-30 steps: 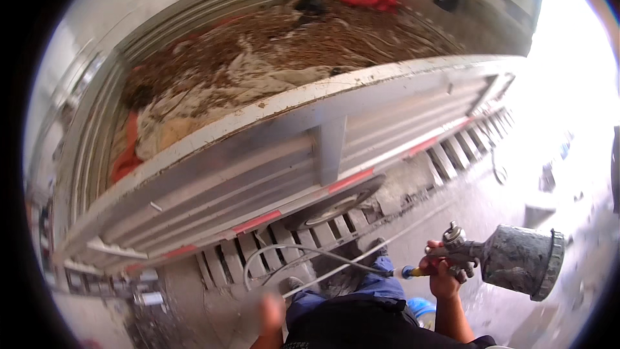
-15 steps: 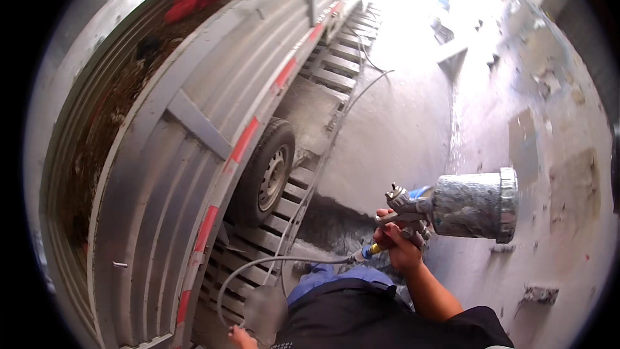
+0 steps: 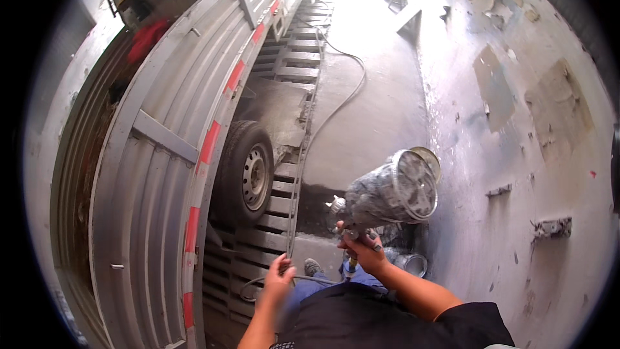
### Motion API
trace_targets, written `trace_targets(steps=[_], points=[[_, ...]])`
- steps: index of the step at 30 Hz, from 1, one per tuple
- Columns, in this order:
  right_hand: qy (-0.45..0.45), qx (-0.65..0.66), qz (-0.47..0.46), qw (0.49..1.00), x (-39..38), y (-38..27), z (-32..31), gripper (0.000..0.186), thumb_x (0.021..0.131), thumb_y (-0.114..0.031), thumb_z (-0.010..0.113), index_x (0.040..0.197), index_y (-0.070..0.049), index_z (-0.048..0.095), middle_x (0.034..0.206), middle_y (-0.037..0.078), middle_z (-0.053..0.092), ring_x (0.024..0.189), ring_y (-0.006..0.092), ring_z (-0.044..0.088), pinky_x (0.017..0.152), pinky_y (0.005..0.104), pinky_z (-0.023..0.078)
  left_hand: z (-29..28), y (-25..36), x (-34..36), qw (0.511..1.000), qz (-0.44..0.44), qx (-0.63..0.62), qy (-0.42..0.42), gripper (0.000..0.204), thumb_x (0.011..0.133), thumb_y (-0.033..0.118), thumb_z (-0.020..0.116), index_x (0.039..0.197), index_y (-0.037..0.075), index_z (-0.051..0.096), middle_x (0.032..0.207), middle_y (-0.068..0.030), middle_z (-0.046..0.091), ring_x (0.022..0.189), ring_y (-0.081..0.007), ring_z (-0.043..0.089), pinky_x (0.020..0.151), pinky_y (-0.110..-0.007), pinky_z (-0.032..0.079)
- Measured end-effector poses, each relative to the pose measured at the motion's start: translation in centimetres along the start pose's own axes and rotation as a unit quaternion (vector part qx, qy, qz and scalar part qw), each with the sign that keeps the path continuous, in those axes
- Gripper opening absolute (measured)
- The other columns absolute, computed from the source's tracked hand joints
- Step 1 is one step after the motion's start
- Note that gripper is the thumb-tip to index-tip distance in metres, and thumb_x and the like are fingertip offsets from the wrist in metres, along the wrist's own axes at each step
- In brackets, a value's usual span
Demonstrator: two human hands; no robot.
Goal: The person walks around a silver car in a garage, holding a paint sprayer. They then sit on the floor and use a brush to stir paint in a small container before pouring it into the sprayer's cup.
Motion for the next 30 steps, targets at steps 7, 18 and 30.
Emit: trace_targets(steps=[7,18,30], points=[[0.068,0.027,-0.117,0.990,-1.2,2.3,5.5,0.020,0.096,-0.016,0.058,0.109,-0.003,0.051,0.088,0.004,0.064,0.075,0.0100,0.063,0.062,0.0267,0.050,10.0,10.5,-2.0,0.941,0.249,0.062,-0.221,0.111,0.078,0.014,0.075,0.152,0.014,-0.008,0.131,-0.0175,0.049,0.116,-0.0256,0.053,0.100,-0.040,0.041],[0.059,-0.372,-0.213,0.901,-7.2,2.2,9.5,0.065,0.085,-0.018,0.068,0.139,-0.001,0.037,0.128,0.023,0.050,0.115,0.0326,0.052,0.094,0.0370,0.045,7.8,3.9,0.4,0.977,0.133,0.033,-0.162,0.076,0.087,0.012,0.060,0.152,0.015,0.019,0.087,-0.0064,0.064,0.072,-0.0147,0.057,0.070,-0.028,0.049],[0.300,-0.367,-0.222,0.852,-16.3,-11.5,-2.7,0.052,0.094,-0.042,0.055,0.125,0.000,0.054,0.120,0.021,0.057,0.115,0.0342,0.053,0.100,0.0425,0.040,9.3,-0.7,-1.3,0.959,0.162,0.175,-0.153,0.072,0.084,0.007,0.060,0.149,0.015,0.028,0.067,-0.0077,0.058,0.059,-0.0175,0.055,0.059,-0.031,0.046]])
Point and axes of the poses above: each hand's wrist, its own x-axis towards the middle knuckle, its own z-axis out of the palm, y = z × x, the point moved 9 cm from there along x, towards the middle knuckle
